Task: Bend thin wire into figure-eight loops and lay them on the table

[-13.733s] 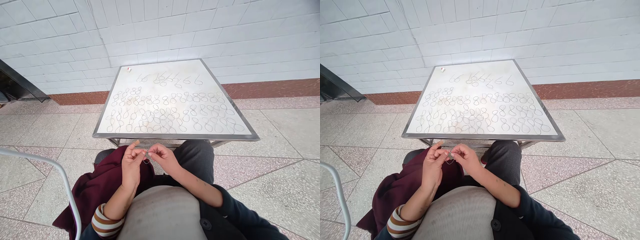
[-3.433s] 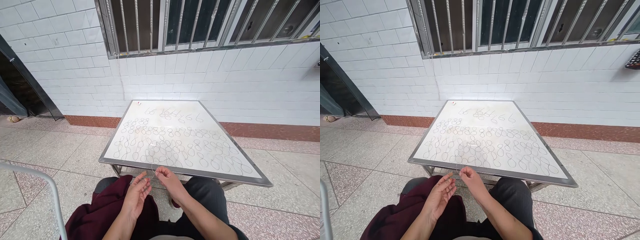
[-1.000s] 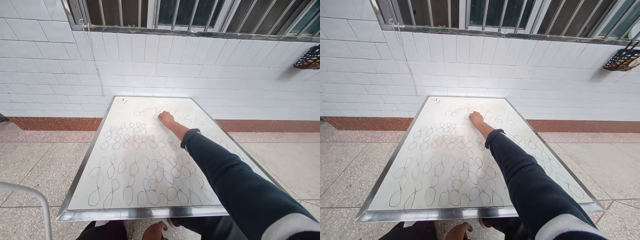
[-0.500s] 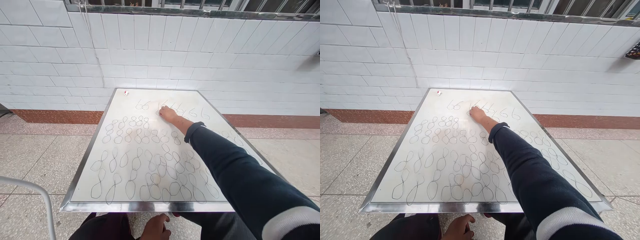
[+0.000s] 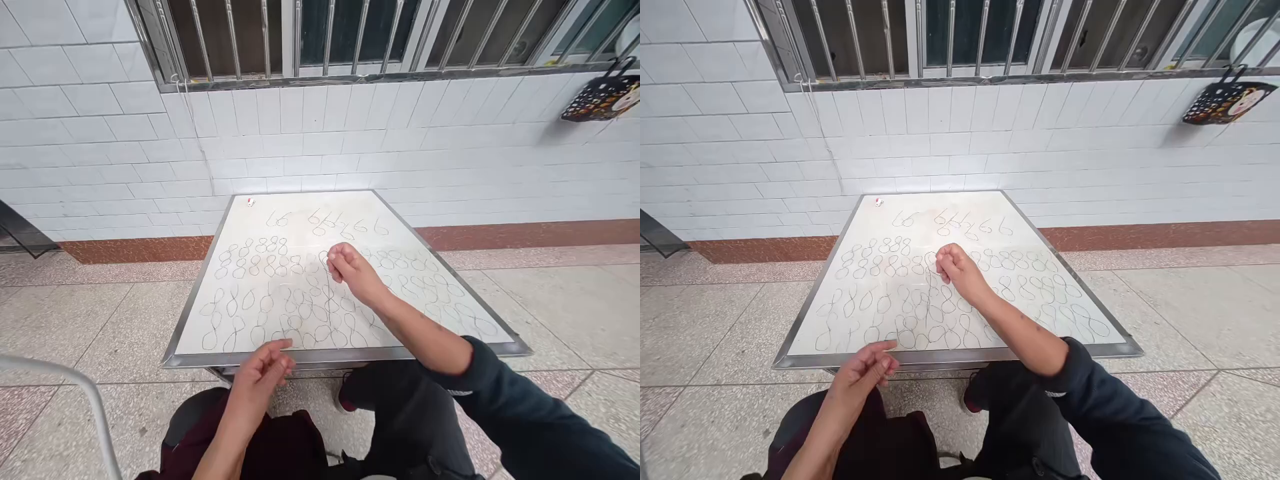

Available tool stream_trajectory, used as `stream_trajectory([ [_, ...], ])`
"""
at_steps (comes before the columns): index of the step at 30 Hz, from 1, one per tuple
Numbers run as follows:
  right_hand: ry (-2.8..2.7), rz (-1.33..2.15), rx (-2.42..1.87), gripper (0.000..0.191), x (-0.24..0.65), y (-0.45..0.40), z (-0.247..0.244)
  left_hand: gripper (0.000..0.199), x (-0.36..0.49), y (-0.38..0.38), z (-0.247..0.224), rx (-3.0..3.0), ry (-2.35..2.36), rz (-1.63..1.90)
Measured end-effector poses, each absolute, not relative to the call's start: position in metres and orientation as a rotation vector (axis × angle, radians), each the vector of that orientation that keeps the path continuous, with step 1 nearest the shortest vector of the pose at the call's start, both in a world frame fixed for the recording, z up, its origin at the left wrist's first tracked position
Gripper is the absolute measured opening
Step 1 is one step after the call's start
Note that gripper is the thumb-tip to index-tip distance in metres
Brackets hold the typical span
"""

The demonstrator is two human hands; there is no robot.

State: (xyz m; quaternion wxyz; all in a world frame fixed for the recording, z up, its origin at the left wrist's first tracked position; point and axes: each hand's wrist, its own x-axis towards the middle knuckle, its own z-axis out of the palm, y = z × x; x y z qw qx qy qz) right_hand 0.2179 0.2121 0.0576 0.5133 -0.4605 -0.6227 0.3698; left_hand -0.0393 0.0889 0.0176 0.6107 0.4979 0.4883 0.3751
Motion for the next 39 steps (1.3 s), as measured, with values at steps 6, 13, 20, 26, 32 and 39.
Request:
stream_trajectory([
  [6, -1.473, 0.856, -1.129, 0.009, 0.180, 0.112, 0.054, 0.040, -0.029, 0.072, 0.049, 0.976, 1.121, 1.155],
  [13, -1.697, 0.651, -1.174, 0.005, 0.169, 0.058, 0.061, 0.042, -0.003, 0.029, 0.050, 0.856, 0.993, 1.248],
  [20, -1.842, 0.639, -1.090, 0.014, 0.168, 0.038, 0.061, 0.029, -0.001, 0.018, 0.050, 0.918, 1.043, 1.326],
  [26, -1.755, 0.695, -1.071, 0.011, 0.168, 0.035, 0.066, 0.026, -0.002, 0.014, 0.044, 0.963, 1.115, 1.301],
  [32, -1.644, 0.787, -1.099, 0.010, 0.166, 0.036, 0.067, 0.028, -0.001, 0.014, 0.043, 1.008, 1.166, 1.272],
  [39, -1.521, 1.008, -1.074, 0.007, 0.162, 0.037, 0.059, 0.029, 0.003, 0.018, 0.043, 0.876, 1.112, 1.297],
])
